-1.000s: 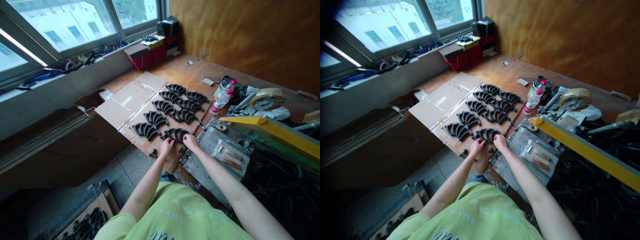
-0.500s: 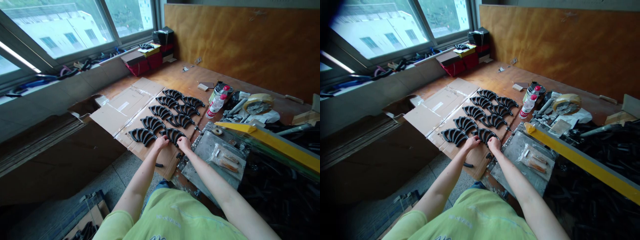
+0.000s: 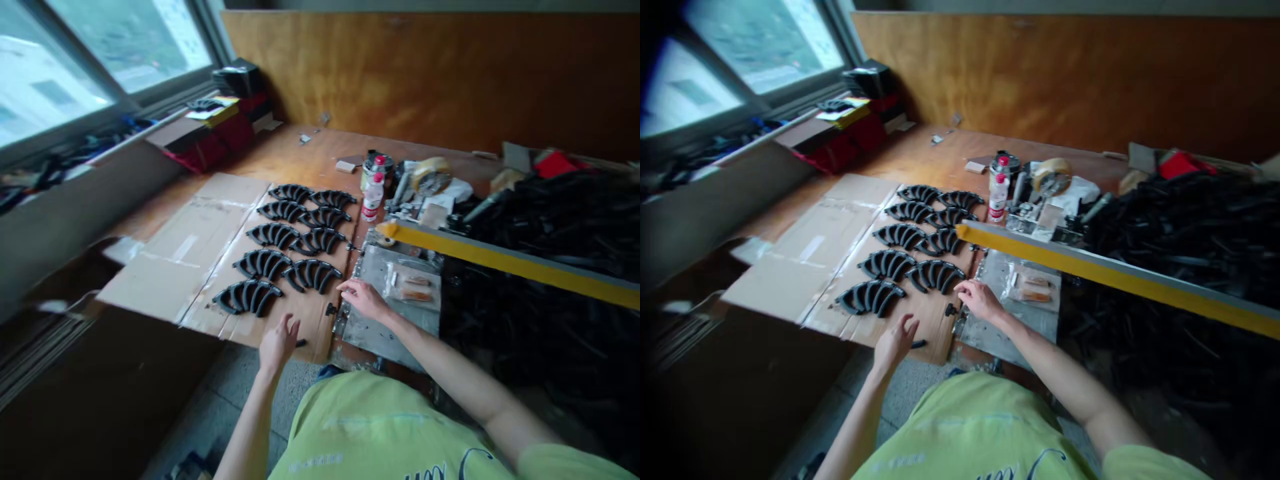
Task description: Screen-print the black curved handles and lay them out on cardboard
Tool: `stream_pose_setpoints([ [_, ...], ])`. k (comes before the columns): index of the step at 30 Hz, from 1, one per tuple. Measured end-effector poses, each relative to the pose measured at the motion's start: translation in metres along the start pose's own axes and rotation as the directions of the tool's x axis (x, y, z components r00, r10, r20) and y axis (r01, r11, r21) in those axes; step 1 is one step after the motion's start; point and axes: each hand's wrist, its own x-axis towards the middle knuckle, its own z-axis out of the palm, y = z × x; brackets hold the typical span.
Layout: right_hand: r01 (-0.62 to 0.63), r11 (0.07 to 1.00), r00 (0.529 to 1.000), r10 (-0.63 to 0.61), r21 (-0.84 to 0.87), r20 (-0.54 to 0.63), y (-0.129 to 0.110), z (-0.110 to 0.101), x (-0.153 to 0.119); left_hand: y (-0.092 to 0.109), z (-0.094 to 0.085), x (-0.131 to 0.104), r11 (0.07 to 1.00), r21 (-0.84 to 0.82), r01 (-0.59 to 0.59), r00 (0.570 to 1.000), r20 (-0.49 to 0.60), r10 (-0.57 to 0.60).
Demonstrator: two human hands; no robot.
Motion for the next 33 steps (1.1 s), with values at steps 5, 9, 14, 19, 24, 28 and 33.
stream_pose_setpoints([
  [5, -0.143, 0.99, 0.935, 0.14, 0.014, -0.325, 0.05, -0.074, -0.095, -0.038, 0.032, -0.013, 0.994, 0.107, 0.013, 0.993, 0.113, -0.025],
  [9, -0.435, 0.882, 0.801, 0.286, -0.183, -0.526, 0.105, -0.121, -0.167, -0.014, 0.041, 0.001, 0.993, 0.056, -0.102, 0.993, 0.069, 0.098],
  [14, -0.701, 0.631, 0.672, 0.425, -0.334, -0.607, 0.134, -0.129, -0.206, 0.018, 0.042, 0.018, 0.977, 0.099, -0.191, 0.981, 0.06, 0.186],
  [19, -0.869, 0.47, 0.462, 0.665, -0.151, -0.586, 0.15, -0.106, -0.204, 0.02, 0.04, 0.01, 0.98, 0.039, -0.195, 0.98, 0.036, 0.194],
  [24, -0.805, 0.589, 0.422, 0.65, 0.068, -0.632, 0.149, -0.102, -0.196, 0.018, 0.025, -0.01, 0.981, -0.067, -0.182, 0.983, -0.015, 0.181],
  [28, -0.435, 0.894, 0.714, 0.27, -0.107, -0.646, 0.123, -0.105, -0.161, 0.036, 0.003, -0.016, 0.955, -0.195, -0.222, 0.974, -0.084, 0.209],
  [33, -0.099, 0.941, 0.877, -0.071, -0.324, -0.475, 0.106, -0.099, -0.097, 0.078, -0.021, -0.017, 0.865, -0.364, -0.346, 0.938, -0.115, 0.327],
])
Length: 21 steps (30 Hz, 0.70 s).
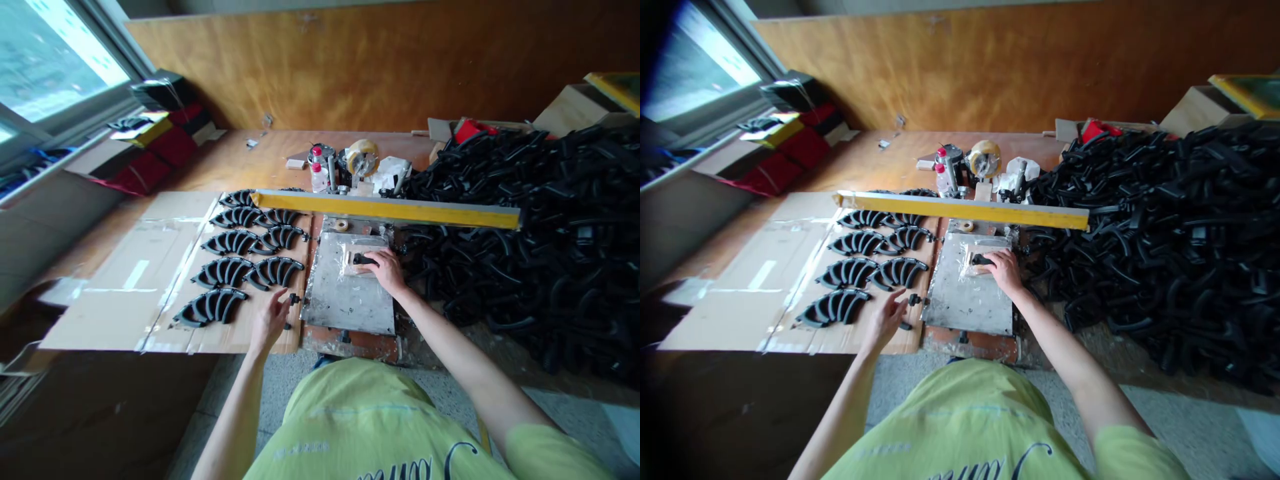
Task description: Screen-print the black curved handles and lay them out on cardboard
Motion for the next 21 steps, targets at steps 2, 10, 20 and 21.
stream_pose_setpoints([
  [2, 0.059, 0.998, 0.996, -0.06, 0.019, 0.058, 0.001, 0.009, 0.011, 0.013, 0.001, 0.004, 0.999, -0.045, -0.029, 1.0, -0.005, 0.028],
  [10, 0.051, 0.997, 0.995, -0.056, 0.06, 0.079, 0.014, 0.011, 0.01, 0.042, -0.005, 0.018, 0.988, -0.133, -0.072, 0.997, 0.013, 0.074],
  [20, 0.201, 0.976, 0.964, -0.182, -0.081, 0.195, 0.018, 0.002, 0.013, 0.177, -0.069, 0.068, 0.611, -0.697, -0.375, 0.927, -0.284, 0.245],
  [21, 0.205, 0.976, 0.963, -0.187, -0.076, 0.193, 0.021, 0.0, 0.013, 0.185, -0.073, 0.07, 0.574, -0.723, -0.385, 0.923, -0.291, 0.253],
])
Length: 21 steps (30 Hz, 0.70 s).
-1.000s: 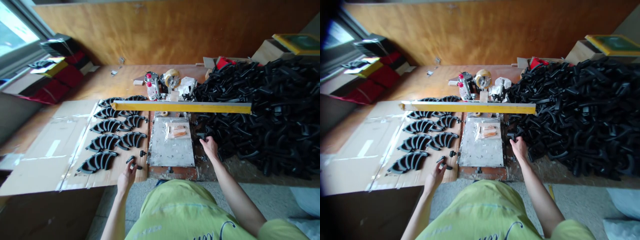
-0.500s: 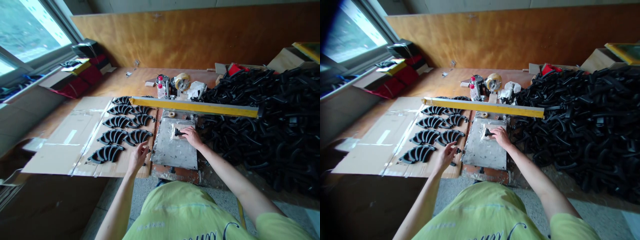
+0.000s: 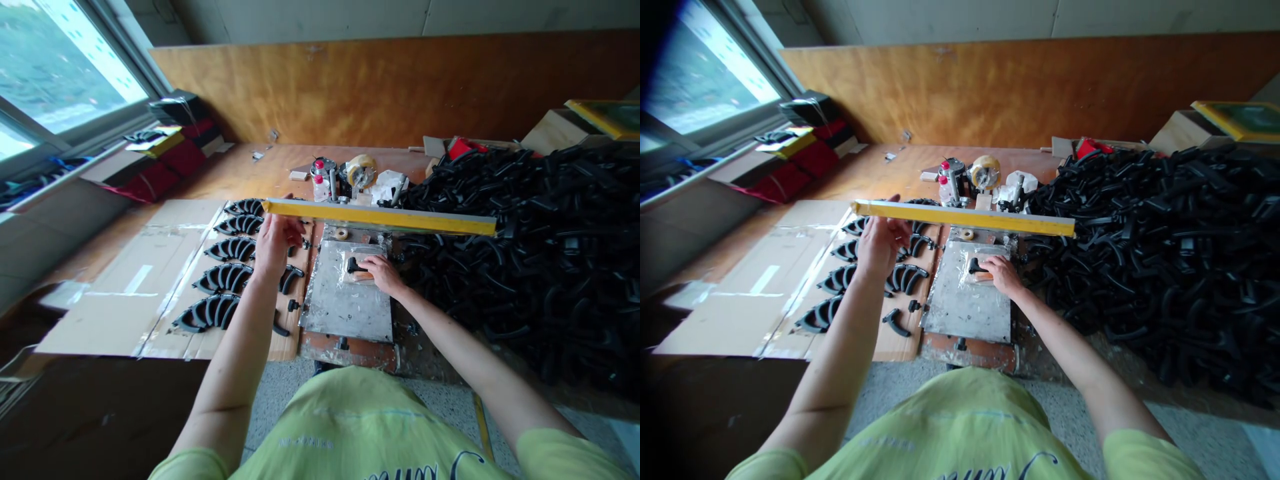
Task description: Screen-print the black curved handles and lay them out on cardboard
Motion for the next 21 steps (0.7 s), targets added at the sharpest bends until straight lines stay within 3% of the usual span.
stream_pose_setpoints([
  [8, -0.157, 0.982, 0.972, 0.172, 0.101, -0.162, 0.028, -0.015, -0.01, 0.013, 0.006, -0.01, 0.99, -0.123, 0.069, 0.994, 0.089, -0.059],
  [13, -0.282, 0.951, 0.942, 0.3, 0.13, -0.148, 0.041, -0.037, -0.012, 0.02, 0.009, -0.012, 0.985, -0.15, 0.084, 0.995, 0.07, -0.074],
  [18, -0.506, 0.842, 0.841, 0.53, 0.188, -0.11, 0.077, -0.064, -0.007, 0.019, 0.014, -0.013, 0.986, -0.131, 0.106, 0.994, 0.003, -0.107],
  [21, -0.518, 0.827, 0.821, 0.552, 0.218, -0.145, 0.109, -0.075, 0.01, 0.013, 0.014, -0.015, 0.987, -0.14, 0.078, 0.995, -0.051, -0.086],
])
